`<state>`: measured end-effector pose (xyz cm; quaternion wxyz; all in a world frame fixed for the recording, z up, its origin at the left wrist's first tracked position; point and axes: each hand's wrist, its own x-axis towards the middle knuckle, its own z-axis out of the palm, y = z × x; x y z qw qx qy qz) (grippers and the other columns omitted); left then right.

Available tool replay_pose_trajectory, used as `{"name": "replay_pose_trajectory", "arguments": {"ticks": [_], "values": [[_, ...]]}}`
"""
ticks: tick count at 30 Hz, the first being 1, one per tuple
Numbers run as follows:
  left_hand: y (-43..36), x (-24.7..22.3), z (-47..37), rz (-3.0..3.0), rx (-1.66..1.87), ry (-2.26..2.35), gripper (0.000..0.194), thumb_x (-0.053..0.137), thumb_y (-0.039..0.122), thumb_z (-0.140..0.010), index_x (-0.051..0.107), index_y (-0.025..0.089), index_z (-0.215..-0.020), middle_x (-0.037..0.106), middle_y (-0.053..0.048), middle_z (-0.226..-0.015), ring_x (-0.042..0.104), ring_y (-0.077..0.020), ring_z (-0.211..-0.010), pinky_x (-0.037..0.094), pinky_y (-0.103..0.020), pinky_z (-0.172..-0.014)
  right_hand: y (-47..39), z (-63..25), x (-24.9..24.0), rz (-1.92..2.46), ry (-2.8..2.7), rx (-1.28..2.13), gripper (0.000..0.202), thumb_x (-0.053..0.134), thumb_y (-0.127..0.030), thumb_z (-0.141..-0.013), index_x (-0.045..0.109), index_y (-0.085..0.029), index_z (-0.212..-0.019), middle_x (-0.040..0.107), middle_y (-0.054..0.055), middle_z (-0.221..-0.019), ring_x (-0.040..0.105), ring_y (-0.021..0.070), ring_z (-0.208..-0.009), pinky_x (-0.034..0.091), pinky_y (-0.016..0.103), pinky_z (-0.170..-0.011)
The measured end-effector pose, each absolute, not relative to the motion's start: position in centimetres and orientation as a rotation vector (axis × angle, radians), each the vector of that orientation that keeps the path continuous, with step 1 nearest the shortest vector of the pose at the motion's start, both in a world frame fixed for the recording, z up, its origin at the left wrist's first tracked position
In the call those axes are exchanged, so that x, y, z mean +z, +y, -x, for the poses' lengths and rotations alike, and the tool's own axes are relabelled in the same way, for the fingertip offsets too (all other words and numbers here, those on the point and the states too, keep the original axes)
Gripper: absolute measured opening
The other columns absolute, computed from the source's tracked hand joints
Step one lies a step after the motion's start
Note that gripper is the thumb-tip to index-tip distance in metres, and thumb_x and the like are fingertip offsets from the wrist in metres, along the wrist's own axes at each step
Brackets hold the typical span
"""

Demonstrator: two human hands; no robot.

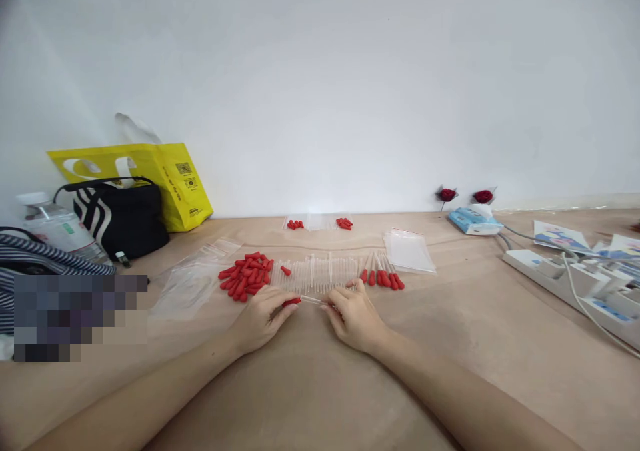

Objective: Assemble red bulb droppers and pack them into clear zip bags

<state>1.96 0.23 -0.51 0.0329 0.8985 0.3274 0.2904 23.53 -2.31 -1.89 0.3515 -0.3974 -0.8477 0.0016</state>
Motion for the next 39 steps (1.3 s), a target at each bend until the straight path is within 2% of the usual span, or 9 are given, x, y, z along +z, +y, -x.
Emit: {"name": "replay_pose_trajectory", "arguments": {"ticks": [8, 15, 19, 26, 32, 39], "values": [[-0.1, -0.1, -2.2, -2.64, 0.963, 1.036, 0.016, 0.043, 0.02, -0.084, 0.059, 0.017, -0.086, 0.064, -0.003, -0.079, 0.057, -0.0164, -0.074, 0.042, -0.029, -0.071, -2.9, -22.9, -1.8, 0.993, -2.233, 0.037, 0.012, 0.042, -0.016, -0.084, 0.054, -0.017, -0.085, 0.061, 0.002, -0.073, 0.05, 0.0128, -0.065, 0.03, 0.031, -0.074], [-0.3, 0.0, -2.2, -2.664, 0.958, 0.973, 0.02, 0.04, 0.023, -0.087, 0.058, 0.016, -0.083, 0.062, -0.003, -0.075, 0.056, -0.0152, -0.071, 0.04, -0.027, -0.067, -3.2, -22.7, -1.7, 0.924, -2.259, 0.05, 0.014, 0.041, -0.016, -0.085, 0.055, -0.016, -0.086, 0.059, 0.002, -0.07, 0.049, 0.0115, -0.063, 0.028, 0.029, -0.07], [-0.3, -0.2, -1.9, -2.781, 0.901, 0.931, 0.021, 0.037, 0.023, -0.088, 0.057, 0.017, -0.087, 0.063, -0.003, -0.075, 0.054, -0.0155, -0.07, 0.036, -0.03, -0.069, -3.2, -22.8, -1.5, 0.896, -2.308, -0.035, 0.018, 0.038, -0.015, -0.085, 0.056, -0.016, -0.085, 0.058, 0.002, -0.068, 0.047, 0.012, -0.062, 0.027, 0.03, -0.069], [-0.5, -0.3, -2.2, -2.913, 0.815, 0.841, 0.024, 0.032, 0.02, -0.089, 0.054, 0.017, -0.082, 0.061, -0.003, -0.075, 0.052, -0.015, -0.068, 0.033, -0.032, -0.074, -3.3, -23.0, -1.2, 0.878, -2.333, -0.239, 0.028, 0.033, -0.005, -0.08, 0.059, -0.015, -0.084, 0.055, 0.003, -0.065, 0.042, 0.0126, -0.057, 0.025, 0.031, -0.065], [-0.7, -0.1, -2.7, -2.96, 0.828, 0.787, 0.022, 0.033, 0.018, -0.088, 0.053, 0.016, -0.079, 0.06, -0.003, -0.072, 0.051, -0.0146, -0.066, 0.033, -0.032, -0.074, -3.4, -22.7, -1.5, 0.937, -2.293, -0.118, 0.023, 0.036, -0.008, -0.08, 0.058, -0.016, -0.084, 0.056, 0.004, -0.068, 0.042, 0.0135, -0.059, 0.025, 0.029, -0.063], [-0.7, -0.1, -2.8, -2.966, 0.853, 0.719, 0.024, 0.033, 0.019, -0.089, 0.055, 0.016, -0.079, 0.062, -0.002, -0.071, 0.052, -0.0135, -0.065, 0.032, -0.031, -0.076, -3.3, -22.3, -1.1, 0.922, -2.313, 0.095, 0.021, 0.034, -0.012, -0.084, 0.055, -0.016, -0.085, 0.061, 0.003, -0.073, 0.05, 0.013, -0.065, 0.026, 0.028, -0.066]]}}
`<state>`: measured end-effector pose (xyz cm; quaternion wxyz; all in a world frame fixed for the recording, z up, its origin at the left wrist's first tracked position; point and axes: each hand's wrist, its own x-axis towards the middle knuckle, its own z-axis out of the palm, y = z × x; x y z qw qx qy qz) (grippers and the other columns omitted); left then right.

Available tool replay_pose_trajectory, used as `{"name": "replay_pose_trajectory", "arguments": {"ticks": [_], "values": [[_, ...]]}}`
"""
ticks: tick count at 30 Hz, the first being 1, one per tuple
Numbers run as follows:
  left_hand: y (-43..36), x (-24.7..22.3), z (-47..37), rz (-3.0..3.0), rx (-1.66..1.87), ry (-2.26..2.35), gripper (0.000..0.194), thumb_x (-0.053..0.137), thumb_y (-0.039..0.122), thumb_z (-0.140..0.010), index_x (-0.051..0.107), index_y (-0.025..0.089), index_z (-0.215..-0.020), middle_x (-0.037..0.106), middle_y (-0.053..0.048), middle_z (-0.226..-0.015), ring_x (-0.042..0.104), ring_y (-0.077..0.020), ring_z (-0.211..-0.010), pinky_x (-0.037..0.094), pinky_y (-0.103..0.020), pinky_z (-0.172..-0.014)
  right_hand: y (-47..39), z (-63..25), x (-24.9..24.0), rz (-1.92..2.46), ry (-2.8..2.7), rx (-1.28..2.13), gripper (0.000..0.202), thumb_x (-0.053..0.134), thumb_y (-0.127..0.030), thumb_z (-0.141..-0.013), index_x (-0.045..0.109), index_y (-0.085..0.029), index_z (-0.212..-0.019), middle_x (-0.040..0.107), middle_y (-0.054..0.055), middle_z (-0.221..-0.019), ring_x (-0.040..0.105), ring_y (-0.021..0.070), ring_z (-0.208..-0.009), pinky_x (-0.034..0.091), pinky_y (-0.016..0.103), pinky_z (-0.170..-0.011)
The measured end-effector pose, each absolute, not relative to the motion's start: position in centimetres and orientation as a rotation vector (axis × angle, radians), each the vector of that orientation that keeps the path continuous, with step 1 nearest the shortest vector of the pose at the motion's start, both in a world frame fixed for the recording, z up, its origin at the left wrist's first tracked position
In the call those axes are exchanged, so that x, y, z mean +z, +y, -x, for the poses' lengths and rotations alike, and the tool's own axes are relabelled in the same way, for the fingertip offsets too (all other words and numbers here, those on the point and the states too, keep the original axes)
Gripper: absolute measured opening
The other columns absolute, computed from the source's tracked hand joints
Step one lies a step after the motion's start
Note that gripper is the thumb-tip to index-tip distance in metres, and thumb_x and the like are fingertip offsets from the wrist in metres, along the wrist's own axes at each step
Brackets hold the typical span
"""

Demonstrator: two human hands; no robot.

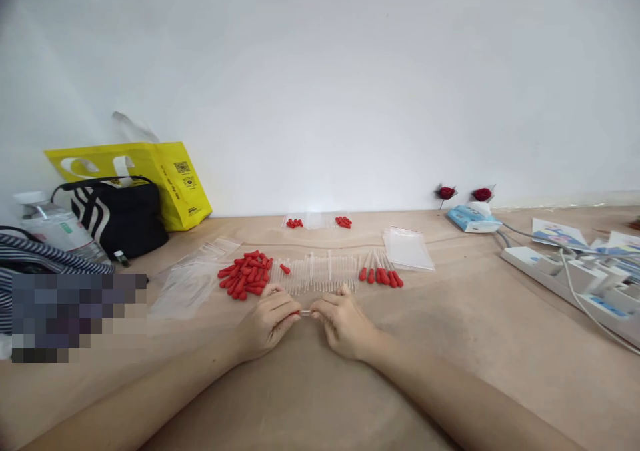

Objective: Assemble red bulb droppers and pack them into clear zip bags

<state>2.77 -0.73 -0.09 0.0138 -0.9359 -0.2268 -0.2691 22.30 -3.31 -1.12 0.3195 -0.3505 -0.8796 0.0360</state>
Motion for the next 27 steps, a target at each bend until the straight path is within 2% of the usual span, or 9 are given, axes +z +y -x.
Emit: {"name": "replay_pose_trajectory", "arguments": {"ticks": [7, 15, 19, 23, 27], "values": [[-0.6, 0.4, -1.9, 2.987, -0.854, -0.929, 0.018, 0.046, 0.033, -0.085, 0.058, 0.021, -0.091, 0.066, -0.002, -0.081, 0.056, -0.0152, -0.076, 0.025, -0.036, -0.087, -3.0, -23.3, -0.4, 0.991, -2.337, 0.217, 0.02, 0.035, -0.016, -0.087, 0.055, -0.018, -0.087, 0.064, 0.003, -0.08, 0.054, 0.0126, -0.068, 0.025, 0.029, -0.069], [-0.9, 0.6, -1.8, 2.921, -0.903, -1.011, 0.017, 0.045, 0.024, -0.084, 0.061, 0.022, -0.08, 0.064, 0.001, -0.074, 0.055, -0.0147, -0.072, 0.023, -0.038, -0.088, -3.0, -24.0, -0.4, 0.981, -2.357, 0.186, 0.022, 0.037, -0.02, -0.088, 0.059, -0.019, -0.088, 0.066, 0.004, -0.082, 0.056, 0.0135, -0.07, 0.025, 0.033, -0.073], [-0.7, 0.4, -1.9, 2.896, -1.058, -1.161, 0.017, 0.045, 0.026, -0.085, 0.06, 0.021, -0.081, 0.064, 0.001, -0.074, 0.055, -0.0151, -0.072, 0.027, -0.036, -0.084, -3.0, -23.9, -0.5, 0.998, -2.05, 0.607, 0.021, 0.048, -0.035, -0.083, 0.06, -0.02, -0.09, 0.067, 0.004, -0.08, 0.058, 0.0152, -0.07, 0.034, 0.033, -0.073], [-0.6, 0.3, -2.5, 2.921, -1.219, -1.325, 0.02, 0.042, 0.031, -0.086, 0.059, 0.02, -0.087, 0.065, 0.0, -0.079, 0.057, -0.0156, -0.075, 0.034, -0.032, -0.077, -2.9, -23.1, -0.8, 0.89, -1.583, 1.106, 0.036, 0.062, -0.044, -0.07, 0.058, -0.02, -0.097, 0.066, 0.004, -0.079, 0.059, 0.0158, -0.072, 0.043, 0.03, -0.067], [-1.0, 0.4, -3.4, 3.035, -1.114, -1.291, 0.022, 0.043, 0.034, -0.085, 0.061, 0.021, -0.086, 0.065, 0.001, -0.074, 0.057, -0.0156, -0.072, 0.034, -0.033, -0.078, -3.1, -21.3, -1.3, 0.866, -1.49, 1.184, 0.032, 0.059, -0.047, -0.071, 0.059, -0.019, -0.087, 0.064, 0.002, -0.074, 0.058, 0.0144, -0.067, 0.045, 0.029, -0.065]]}}
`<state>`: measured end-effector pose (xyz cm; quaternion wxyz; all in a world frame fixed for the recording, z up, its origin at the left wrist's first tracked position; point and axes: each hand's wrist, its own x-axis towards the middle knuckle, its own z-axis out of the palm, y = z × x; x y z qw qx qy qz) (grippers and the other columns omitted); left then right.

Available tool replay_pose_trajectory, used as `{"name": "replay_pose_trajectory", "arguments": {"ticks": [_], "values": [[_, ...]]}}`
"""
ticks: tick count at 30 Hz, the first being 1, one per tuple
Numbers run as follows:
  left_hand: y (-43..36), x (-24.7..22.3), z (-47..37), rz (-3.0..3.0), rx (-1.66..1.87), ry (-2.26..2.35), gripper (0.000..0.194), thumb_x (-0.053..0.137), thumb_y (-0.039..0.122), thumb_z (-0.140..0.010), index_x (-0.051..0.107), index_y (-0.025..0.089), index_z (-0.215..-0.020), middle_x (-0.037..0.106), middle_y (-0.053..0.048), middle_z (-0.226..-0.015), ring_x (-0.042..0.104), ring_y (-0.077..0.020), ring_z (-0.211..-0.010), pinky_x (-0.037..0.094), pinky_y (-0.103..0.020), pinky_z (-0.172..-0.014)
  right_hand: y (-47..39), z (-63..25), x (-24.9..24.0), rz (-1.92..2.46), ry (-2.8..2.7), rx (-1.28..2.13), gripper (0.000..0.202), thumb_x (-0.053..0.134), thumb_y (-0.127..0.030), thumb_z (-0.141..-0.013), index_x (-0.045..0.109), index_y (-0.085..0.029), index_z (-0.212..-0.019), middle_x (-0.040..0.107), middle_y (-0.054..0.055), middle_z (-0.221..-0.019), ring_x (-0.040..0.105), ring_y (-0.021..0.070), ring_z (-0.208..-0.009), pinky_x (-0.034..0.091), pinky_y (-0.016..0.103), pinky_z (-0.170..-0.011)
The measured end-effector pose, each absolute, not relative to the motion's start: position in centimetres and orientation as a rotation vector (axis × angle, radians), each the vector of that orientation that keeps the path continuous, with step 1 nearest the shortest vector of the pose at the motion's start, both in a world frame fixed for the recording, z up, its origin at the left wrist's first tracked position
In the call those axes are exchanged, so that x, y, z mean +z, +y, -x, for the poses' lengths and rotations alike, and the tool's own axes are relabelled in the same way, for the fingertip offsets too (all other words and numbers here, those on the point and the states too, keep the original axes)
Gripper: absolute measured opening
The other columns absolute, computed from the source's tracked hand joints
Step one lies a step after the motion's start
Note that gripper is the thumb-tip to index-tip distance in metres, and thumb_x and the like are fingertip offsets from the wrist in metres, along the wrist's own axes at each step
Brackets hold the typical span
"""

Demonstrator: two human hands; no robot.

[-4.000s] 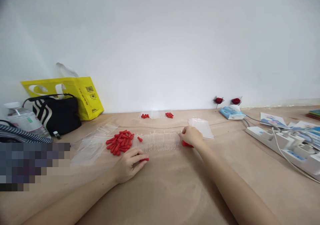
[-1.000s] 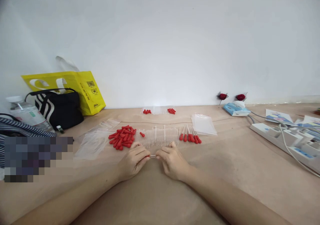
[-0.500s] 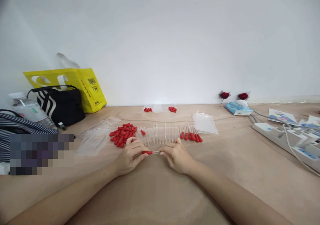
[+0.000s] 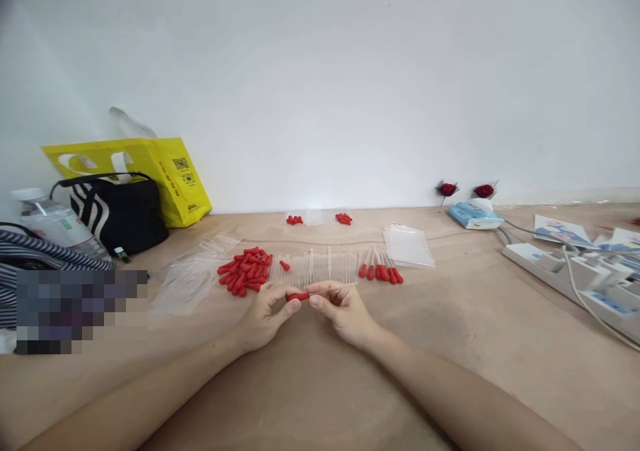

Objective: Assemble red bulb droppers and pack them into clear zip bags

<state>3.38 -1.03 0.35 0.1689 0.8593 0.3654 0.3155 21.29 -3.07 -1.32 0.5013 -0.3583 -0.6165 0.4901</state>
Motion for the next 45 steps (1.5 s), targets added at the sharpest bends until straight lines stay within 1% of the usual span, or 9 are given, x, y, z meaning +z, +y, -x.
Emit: {"name": "replay_pose_trajectory", "arguments": {"ticks": [6, 10, 15, 22, 30, 34, 37, 40, 45], "values": [[-1.2, 0.5, -3.3, -2.512, 0.879, 1.06, 0.029, 0.056, 0.036, -0.077, 0.056, 0.023, -0.102, 0.064, -0.002, -0.09, 0.056, -0.0201, -0.086, 0.031, -0.037, -0.082, -0.5, -23.2, -0.5, 1.07, -1.518, 0.768, 0.036, 0.044, -0.051, -0.078, 0.058, -0.018, -0.08, 0.062, 0.003, -0.073, 0.055, 0.0151, -0.069, 0.044, 0.028, -0.063], [-0.8, 0.2, -3.2, -2.498, 0.867, 1.154, 0.016, 0.056, 0.028, -0.076, 0.06, 0.023, -0.091, 0.064, -0.001, -0.088, 0.056, -0.0206, -0.087, 0.03, -0.039, -0.082, 3.2, -29.0, 1.9, 1.585, -1.664, 0.509, 0.04, 0.03, -0.042, -0.085, 0.059, -0.016, -0.086, 0.064, 0.003, -0.075, 0.054, 0.0123, -0.062, 0.043, 0.024, -0.059], [-0.5, -0.1, -3.1, -2.463, 0.85, 1.231, 0.009, 0.054, 0.025, -0.078, 0.06, 0.023, -0.082, 0.065, 0.0, -0.086, 0.056, -0.0205, -0.086, 0.027, -0.042, -0.083, 6.0, -33.1, 2.9, 1.852, -1.73, 0.372, 0.024, 0.047, -0.031, -0.076, 0.064, -0.014, -0.073, 0.065, 0.006, -0.073, 0.056, 0.0158, -0.066, 0.041, 0.025, -0.06], [0.3, -0.1, -2.3, -2.568, 0.923, 1.363, 0.009, 0.054, 0.022, -0.077, 0.063, 0.023, -0.077, 0.063, 0.0, -0.08, 0.053, -0.0199, -0.082, 0.026, -0.039, -0.076, 6.3, -31.8, 1.1, 2.183, -1.76, 0.203, 0.027, 0.056, -0.029, -0.068, 0.065, -0.014, -0.088, 0.065, 0.013, -0.087, 0.059, 0.0245, -0.082, 0.04, 0.03, -0.065], [0.7, -0.1, -2.0, -2.549, 0.931, 1.585, 0.007, 0.056, 0.021, -0.076, 0.061, 0.021, -0.072, 0.06, 0.0, -0.079, 0.051, -0.0193, -0.081, 0.026, -0.037, -0.076, 5.1, -30.6, 2.6, 2.372, -1.729, 0.087, 0.031, 0.053, -0.037, -0.072, 0.063, -0.014, -0.091, 0.063, 0.016, -0.089, 0.056, 0.0292, -0.09, 0.038, 0.039, -0.073], [2.0, 1.0, -1.6, -2.672, 0.881, 1.612, 0.007, 0.054, 0.021, -0.078, 0.061, 0.021, -0.079, 0.06, -0.001, -0.088, 0.051, -0.0207, -0.087, 0.025, -0.038, -0.078, 5.0, -29.6, 3.3, 2.335, -1.774, 0.113, 0.028, 0.049, -0.038, -0.076, 0.062, -0.019, -0.093, 0.064, 0.01, -0.089, 0.057, 0.0235, -0.088, 0.038, 0.032, -0.071], [3.9, 2.3, -1.2, -2.84, 0.637, 1.519, 0.013, 0.052, 0.018, -0.08, 0.06, 0.021, -0.089, 0.059, -0.003, -0.095, 0.049, -0.0225, -0.093, 0.026, -0.038, -0.077, 5.2, -28.7, 3.1, 2.316, -1.818, 0.193, 0.024, 0.05, -0.038, -0.076, 0.064, -0.021, -0.083, 0.066, 0.007, -0.078, 0.059, 0.0202, -0.081, 0.038, 0.028, -0.067], [5.6, 3.3, -1.2, -2.955, 0.427, 1.363, 0.019, 0.051, 0.014, -0.079, 0.061, 0.022, -0.093, 0.058, -0.004, -0.098, 0.049, -0.0226, -0.095, 0.026, -0.038, -0.079, 5.7, -27.9, 2.7, 2.357, -1.821, 0.255, 0.024, 0.049, -0.036, -0.076, 0.065, -0.019, -0.07, 0.064, 0.007, -0.064, 0.059, 0.0211, -0.075, 0.037, 0.032, -0.07], [7.3, 3.4, -1.5, -2.981, 0.339, 1.234, 0.014, 0.056, 0.011, -0.074, 0.063, 0.022, -0.079, 0.06, -0.003, -0.092, 0.05, -0.022, -0.093, 0.026, -0.039, -0.083, 6.5, -27.2, 2.4, 2.425, -1.824, 0.309, 0.022, 0.049, -0.025, -0.075, 0.062, -0.014, -0.061, 0.059, 0.007, -0.054, 0.058, 0.0217, -0.069, 0.031, 0.042, -0.078]]}}
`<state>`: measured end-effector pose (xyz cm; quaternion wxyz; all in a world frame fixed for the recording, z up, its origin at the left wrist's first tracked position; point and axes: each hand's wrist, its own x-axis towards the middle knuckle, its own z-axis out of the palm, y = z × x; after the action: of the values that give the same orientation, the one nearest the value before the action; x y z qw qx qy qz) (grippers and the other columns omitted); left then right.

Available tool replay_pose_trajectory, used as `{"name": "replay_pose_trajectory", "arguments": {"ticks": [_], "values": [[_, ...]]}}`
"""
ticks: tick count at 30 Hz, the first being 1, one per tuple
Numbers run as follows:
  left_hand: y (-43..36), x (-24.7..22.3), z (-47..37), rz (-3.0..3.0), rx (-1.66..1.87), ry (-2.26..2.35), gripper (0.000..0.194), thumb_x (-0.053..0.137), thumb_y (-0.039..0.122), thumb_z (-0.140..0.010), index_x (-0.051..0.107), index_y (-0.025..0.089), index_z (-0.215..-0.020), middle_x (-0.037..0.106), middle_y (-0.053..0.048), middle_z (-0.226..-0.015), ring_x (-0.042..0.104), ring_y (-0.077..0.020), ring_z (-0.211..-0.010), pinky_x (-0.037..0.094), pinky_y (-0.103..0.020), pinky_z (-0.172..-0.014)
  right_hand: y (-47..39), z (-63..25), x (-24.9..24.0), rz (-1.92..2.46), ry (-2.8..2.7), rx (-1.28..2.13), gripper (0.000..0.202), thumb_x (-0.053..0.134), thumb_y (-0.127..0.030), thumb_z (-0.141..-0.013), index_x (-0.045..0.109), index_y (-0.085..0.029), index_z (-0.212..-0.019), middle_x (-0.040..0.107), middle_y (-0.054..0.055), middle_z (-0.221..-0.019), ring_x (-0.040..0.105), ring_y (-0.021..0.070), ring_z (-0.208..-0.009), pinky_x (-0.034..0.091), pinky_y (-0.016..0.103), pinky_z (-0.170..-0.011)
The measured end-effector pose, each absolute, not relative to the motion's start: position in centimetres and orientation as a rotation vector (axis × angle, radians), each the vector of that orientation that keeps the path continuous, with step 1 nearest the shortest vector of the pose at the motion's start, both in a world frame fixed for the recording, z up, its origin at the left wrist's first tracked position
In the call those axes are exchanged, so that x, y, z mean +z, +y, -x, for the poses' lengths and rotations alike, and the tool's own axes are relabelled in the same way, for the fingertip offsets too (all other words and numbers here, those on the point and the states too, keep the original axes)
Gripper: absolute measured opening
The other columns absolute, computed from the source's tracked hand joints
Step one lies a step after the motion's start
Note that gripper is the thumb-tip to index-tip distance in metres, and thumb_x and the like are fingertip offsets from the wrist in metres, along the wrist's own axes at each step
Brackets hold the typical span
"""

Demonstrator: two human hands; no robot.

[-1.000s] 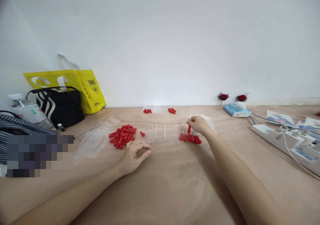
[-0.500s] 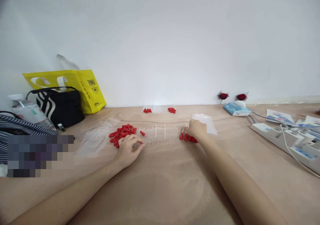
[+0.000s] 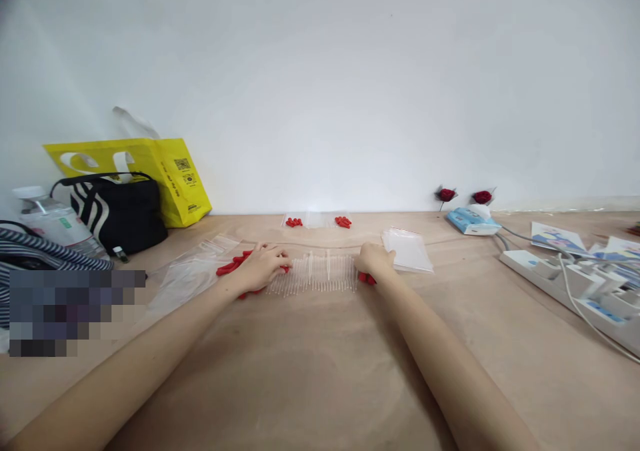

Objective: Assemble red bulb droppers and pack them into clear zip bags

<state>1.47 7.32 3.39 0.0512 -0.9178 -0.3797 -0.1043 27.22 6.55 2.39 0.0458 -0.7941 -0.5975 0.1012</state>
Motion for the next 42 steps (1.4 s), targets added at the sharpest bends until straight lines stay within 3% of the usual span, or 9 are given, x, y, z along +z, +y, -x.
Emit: {"name": "replay_pose_trajectory", "arguments": {"ticks": [5, 10, 13, 17, 20, 25, 30, 35, 42], "values": [[7.5, 3.6, -1.6, 2.847, -0.431, -1.172, 0.007, 0.058, 0.011, -0.071, 0.059, 0.018, -0.072, 0.06, -0.004, -0.088, 0.052, -0.0229, -0.09, 0.029, -0.041, -0.083, 7.0, -26.7, 2.2, 2.454, -1.824, 0.311, 0.013, 0.052, -0.018, -0.071, 0.062, -0.013, -0.065, 0.06, 0.008, -0.058, 0.058, 0.0235, -0.074, 0.029, 0.043, -0.078], [5.3, 3.5, -2.1, 2.894, -0.695, -1.261, 0.004, 0.046, 0.018, -0.081, 0.05, 0.017, -0.083, 0.058, -0.003, -0.082, 0.055, -0.0155, -0.077, 0.042, -0.027, -0.069, 6.6, -26.7, 3.3, 2.417, -1.832, 0.303, 0.017, 0.048, -0.021, -0.074, 0.06, -0.013, -0.064, 0.061, 0.01, -0.061, 0.058, 0.0239, -0.072, 0.031, 0.041, -0.074], [3.0, 2.3, -2.5, 3.035, -1.01, -1.336, 0.006, 0.041, 0.022, -0.084, 0.044, 0.017, -0.086, 0.056, -0.001, -0.075, 0.056, -0.0129, -0.069, 0.045, -0.023, -0.062, 5.5, -26.9, 4.7, 2.321, -1.866, 0.274, 0.025, 0.041, -0.024, -0.078, 0.057, -0.014, -0.063, 0.061, 0.011, -0.066, 0.058, 0.0233, -0.071, 0.034, 0.037, -0.069], [0.3, 0.4, -2.7, 3.241, -1.469, -1.435, 0.012, 0.044, 0.021, -0.081, 0.045, 0.016, -0.092, 0.056, -0.002, -0.079, 0.057, -0.0137, -0.074, 0.047, -0.026, -0.069, 2.7, -26.2, 5.6, 2.087, -1.974, 0.265, 0.022, 0.035, -0.023, -0.083, 0.054, -0.015, -0.075, 0.062, 0.01, -0.073, 0.056, 0.0177, -0.067, 0.035, 0.027, -0.059], [-0.9, -0.1, -2.3, 3.3, -1.35, -1.508, 0.009, 0.046, 0.018, -0.078, 0.05, 0.015, -0.085, 0.059, -0.003, -0.079, 0.057, -0.014, -0.072, 0.046, -0.026, -0.066, 0.1, -25.2, 4.3, 1.852, -2.073, 0.215, 0.014, 0.036, -0.023, -0.085, 0.048, -0.017, -0.089, 0.061, 0.006, -0.08, 0.054, 0.0144, -0.069, 0.035, 0.024, -0.062], [-1.7, 0.4, -1.6, 3.134, -1.047, -1.481, 0.013, 0.047, 0.007, -0.067, 0.053, 0.016, -0.075, 0.058, 0.0, -0.07, 0.053, -0.0123, -0.062, 0.042, -0.022, -0.057, -2.6, -24.7, 0.5, 1.265, -2.303, -0.034, 0.018, 0.031, -0.02, -0.088, 0.049, -0.017, -0.088, 0.061, 0.007, -0.083, 0.052, 0.0155, -0.068, 0.032, 0.028, -0.065], [-2.0, 0.4, -1.9, 3.109, -1.016, -1.404, 0.023, 0.056, 0.015, -0.07, 0.055, 0.016, -0.093, 0.059, -0.003, -0.083, 0.055, -0.0151, -0.074, 0.045, -0.027, -0.068, -3.4, -24.4, -1.2, 1.16, -2.311, -0.038, 0.019, 0.037, -0.025, -0.089, 0.056, -0.019, -0.087, 0.062, 0.003, -0.079, 0.053, 0.0141, -0.068, 0.03, 0.03, -0.068], [-1.8, 0.3, -2.2, 3.039, -0.949, -1.351, 0.015, 0.049, 0.02, -0.08, 0.064, 0.018, -0.082, 0.057, -0.004, -0.084, 0.054, -0.0163, -0.078, 0.044, -0.029, -0.072, -3.6, -23.8, -1.8, 1.118, -2.287, 0.05, 0.018, 0.038, -0.02, -0.088, 0.055, -0.019, -0.091, 0.062, 0.003, -0.082, 0.054, 0.0138, -0.071, 0.033, 0.028, -0.067], [-1.8, 0.0, -2.4, 3.013, -1.036, -1.44, 0.012, 0.044, 0.02, -0.084, 0.055, 0.019, -0.088, 0.062, -0.002, -0.084, 0.056, -0.0167, -0.079, 0.043, -0.029, -0.071, -3.8, -22.9, -1.7, 1.076, -2.191, 0.142, 0.02, 0.038, -0.017, -0.087, 0.056, -0.019, -0.095, 0.062, 0.004, -0.083, 0.055, 0.0149, -0.076, 0.036, 0.03, -0.069]]}}
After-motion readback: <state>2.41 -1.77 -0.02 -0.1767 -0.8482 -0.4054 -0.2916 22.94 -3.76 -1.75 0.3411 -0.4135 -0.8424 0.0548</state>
